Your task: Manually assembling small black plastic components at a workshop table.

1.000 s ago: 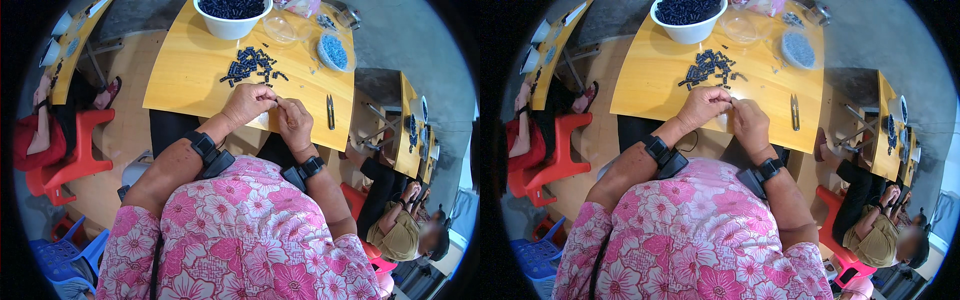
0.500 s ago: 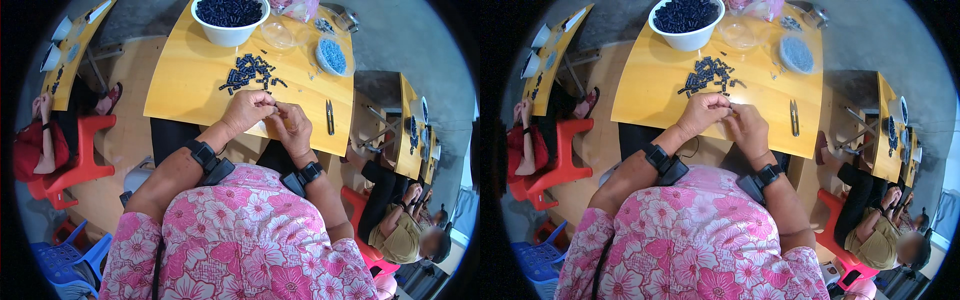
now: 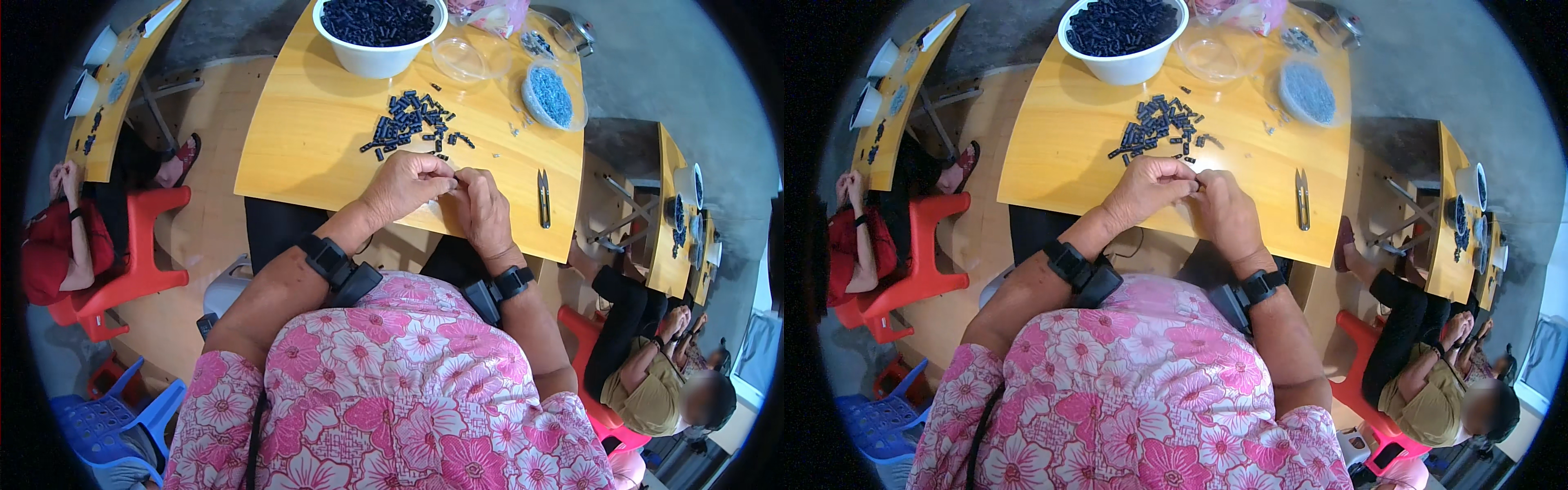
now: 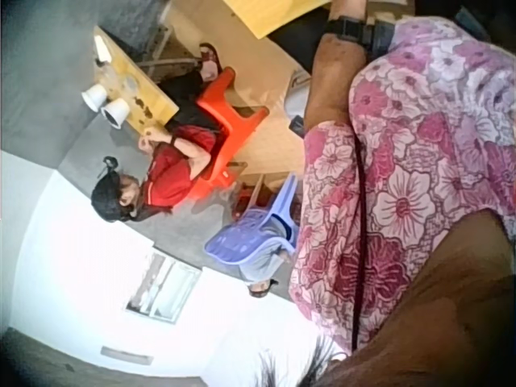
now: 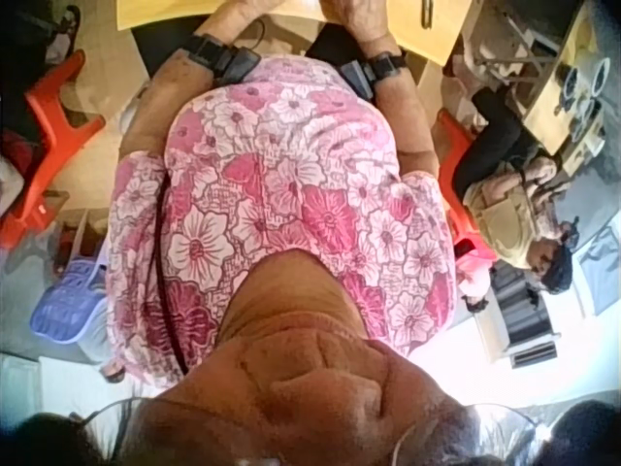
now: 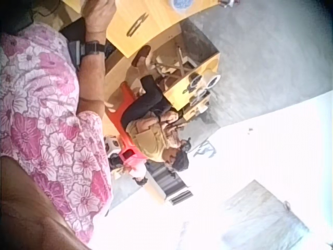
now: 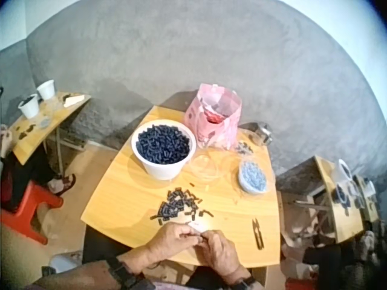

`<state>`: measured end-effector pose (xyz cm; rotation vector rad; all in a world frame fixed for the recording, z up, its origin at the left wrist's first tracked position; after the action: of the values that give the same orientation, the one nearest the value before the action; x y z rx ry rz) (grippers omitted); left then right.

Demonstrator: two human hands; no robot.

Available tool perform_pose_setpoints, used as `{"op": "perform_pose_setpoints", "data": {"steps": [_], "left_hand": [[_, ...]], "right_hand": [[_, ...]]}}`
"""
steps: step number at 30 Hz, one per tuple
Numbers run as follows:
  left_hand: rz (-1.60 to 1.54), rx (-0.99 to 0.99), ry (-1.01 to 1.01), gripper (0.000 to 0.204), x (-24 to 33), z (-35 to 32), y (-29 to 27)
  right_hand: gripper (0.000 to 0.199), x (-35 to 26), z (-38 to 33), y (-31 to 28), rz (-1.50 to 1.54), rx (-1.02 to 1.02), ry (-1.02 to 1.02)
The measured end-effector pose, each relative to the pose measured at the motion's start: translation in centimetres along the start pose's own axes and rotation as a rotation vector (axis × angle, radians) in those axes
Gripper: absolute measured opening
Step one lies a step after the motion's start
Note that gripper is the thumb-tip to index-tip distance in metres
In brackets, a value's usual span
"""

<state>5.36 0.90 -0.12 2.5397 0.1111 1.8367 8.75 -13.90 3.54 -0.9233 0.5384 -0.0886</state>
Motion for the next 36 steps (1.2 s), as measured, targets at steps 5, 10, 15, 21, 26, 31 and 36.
{"op": "perform_pose_setpoints", "data": {"steps": [5, 10, 15, 21, 26, 31, 36], "left_hand": [[-0.003, -0.010, 0.025, 0.018, 0.0, -0.3, 0.1], [0.034, 0.045, 0.108, 0.014, -0.5, -1.0, 0.2], [0.250, 0.021, 0.319, 0.011, 0.7, -2.3, 1.1], [0.443, -0.025, 0.431, 0.010, 0.9, -2.4, 1.6], [0.453, -0.036, 0.444, 0.009, 1.1, -2.4, 1.8], [0.443, -0.037, 0.423, 0.010, 1.0, -2.3, 1.7], [0.443, -0.045, 0.374, 0.010, 1.2, -2.3, 1.6]], "right_hand": [[0.033, -0.3, -0.1, -0.1, -0.014, -0.047, -0.004], [0.029, -0.7, -0.3, -1.1, 0.043, -0.051, -0.009], [0.010, 0.8, 0.4, -2.6, 0.123, 0.108, 0.048], [0.010, 1.5, 2.6, -1.6, 0.100, 0.049, 0.119], [0.009, 2.5, 3.6, -0.4, 0.074, 0.090, 0.201], [0.010, 2.5, 5.1, 0.8, 0.123, 0.056, 0.042], [0.008, 2.4, 6.1, 0.7, -0.001, -0.008, 0.097]]}}
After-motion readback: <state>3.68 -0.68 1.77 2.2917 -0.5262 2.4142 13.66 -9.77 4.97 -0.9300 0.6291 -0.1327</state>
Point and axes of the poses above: each hand's wrist, its own z-axis towards the middle knuckle, its own y-axis out of the palm, x = y × z, the point moved 4 cm from there along z, towards the middle knuckle, and after that the axes turned 10 degrees about -y, right-handed, at the moved point
